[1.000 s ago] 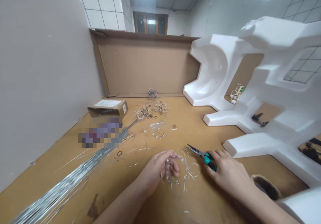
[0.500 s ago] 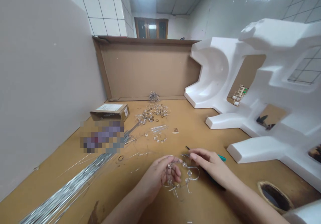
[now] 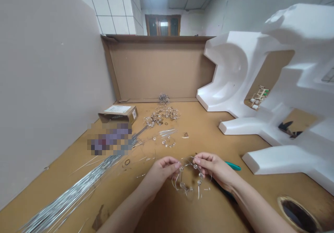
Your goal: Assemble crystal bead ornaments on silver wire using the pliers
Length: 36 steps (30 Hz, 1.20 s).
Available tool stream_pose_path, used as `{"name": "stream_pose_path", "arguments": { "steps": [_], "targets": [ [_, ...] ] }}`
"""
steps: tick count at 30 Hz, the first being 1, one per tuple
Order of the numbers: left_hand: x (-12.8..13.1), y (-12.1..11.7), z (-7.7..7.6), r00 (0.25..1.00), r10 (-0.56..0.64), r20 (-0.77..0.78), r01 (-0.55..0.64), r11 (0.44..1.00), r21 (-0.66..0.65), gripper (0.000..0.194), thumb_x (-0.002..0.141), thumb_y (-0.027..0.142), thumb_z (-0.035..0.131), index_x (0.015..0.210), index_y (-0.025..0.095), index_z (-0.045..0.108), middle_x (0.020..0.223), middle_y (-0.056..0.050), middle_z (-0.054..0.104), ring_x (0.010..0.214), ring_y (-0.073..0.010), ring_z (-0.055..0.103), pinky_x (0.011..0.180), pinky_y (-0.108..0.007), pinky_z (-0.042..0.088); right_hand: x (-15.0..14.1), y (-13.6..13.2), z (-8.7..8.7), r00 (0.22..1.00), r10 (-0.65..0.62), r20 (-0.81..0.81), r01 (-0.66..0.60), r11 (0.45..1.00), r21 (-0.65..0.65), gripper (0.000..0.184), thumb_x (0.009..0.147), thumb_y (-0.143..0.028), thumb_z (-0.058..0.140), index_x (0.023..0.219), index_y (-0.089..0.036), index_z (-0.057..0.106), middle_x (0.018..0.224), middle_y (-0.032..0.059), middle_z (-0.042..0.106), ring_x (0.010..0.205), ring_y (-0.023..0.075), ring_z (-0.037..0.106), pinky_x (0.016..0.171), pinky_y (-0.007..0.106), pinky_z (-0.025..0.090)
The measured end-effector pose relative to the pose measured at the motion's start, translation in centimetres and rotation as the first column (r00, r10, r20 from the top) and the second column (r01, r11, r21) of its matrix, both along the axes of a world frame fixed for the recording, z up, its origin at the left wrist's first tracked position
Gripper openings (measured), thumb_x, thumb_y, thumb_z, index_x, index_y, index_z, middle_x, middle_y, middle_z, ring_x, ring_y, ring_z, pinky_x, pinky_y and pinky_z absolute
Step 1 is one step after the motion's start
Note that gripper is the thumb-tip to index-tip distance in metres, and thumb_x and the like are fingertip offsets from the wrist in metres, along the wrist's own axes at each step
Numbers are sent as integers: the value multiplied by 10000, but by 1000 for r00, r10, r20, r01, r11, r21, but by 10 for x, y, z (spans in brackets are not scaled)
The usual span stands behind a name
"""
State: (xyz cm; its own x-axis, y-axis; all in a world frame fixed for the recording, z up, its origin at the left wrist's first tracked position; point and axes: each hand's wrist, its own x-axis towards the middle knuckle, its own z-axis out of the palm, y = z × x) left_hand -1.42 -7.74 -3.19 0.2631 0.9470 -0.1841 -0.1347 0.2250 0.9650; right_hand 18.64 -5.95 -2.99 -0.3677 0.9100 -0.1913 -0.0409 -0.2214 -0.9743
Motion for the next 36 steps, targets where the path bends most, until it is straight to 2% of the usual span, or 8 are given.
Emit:
{"name": "stream_pose_path", "arguments": {
  "steps": [2,5,9,15,27,36],
  "targets": [
    [-1,0,1,999,11,-48,-9,1000,26,215,666,356,673,711,149,634,593,21,557,558,-97,494,584,-218,423,-1,-1,1,1000,1,-8,-1,1000,-12,300,623,-427,699,706,-158,597,581,-46,487,478,52,405,478,197,349],
    [-2,-1,2,997,14,-71,-11,999,41,200,690,347,654,732,152,636,645,15,561,569,-89,483,594,-210,413,-1,-1,3,1000,-1,-16,0,1000,-23,287,629,-415,702,700,-158,595,550,-52,479,460,47,397,446,183,330],
    [-2,-4,3,1000,-13,-3,13,1000,-7,206,698,355,648,756,159,620,699,9,544,622,-96,486,647,-234,440,0,-1,3,999,-2,-36,1,1000,-27,271,641,-401,698,697,-158,592,545,-57,477,461,42,396,442,174,341],
    [0,-6,5,997,-36,69,38,999,-15,227,717,381,625,740,162,572,685,15,492,622,-103,462,606,-260,472,0,0,1,999,-1,-53,-1,1000,-30,272,641,-397,698,720,-158,595,562,-57,485,463,41,399,445,178,355],
    [1,-6,7,998,-17,57,19,999,-34,257,675,413,652,713,174,566,702,13,522,635,-110,480,566,-233,453,1,1,-1,999,6,-45,-7,1000,-18,277,640,-406,695,718,-160,595,574,-47,496,467,46,408,443,180,349],
    [0,-5,6,998,-26,51,28,999,-28,230,711,388,628,726,169,558,713,6,516,635,-106,475,561,-225,448,1,-1,1,999,15,-44,-16,1000,-23,267,655,-397,689,712,-156,588,569,-49,492,466,43,402,438,173,337]
  ]
}}
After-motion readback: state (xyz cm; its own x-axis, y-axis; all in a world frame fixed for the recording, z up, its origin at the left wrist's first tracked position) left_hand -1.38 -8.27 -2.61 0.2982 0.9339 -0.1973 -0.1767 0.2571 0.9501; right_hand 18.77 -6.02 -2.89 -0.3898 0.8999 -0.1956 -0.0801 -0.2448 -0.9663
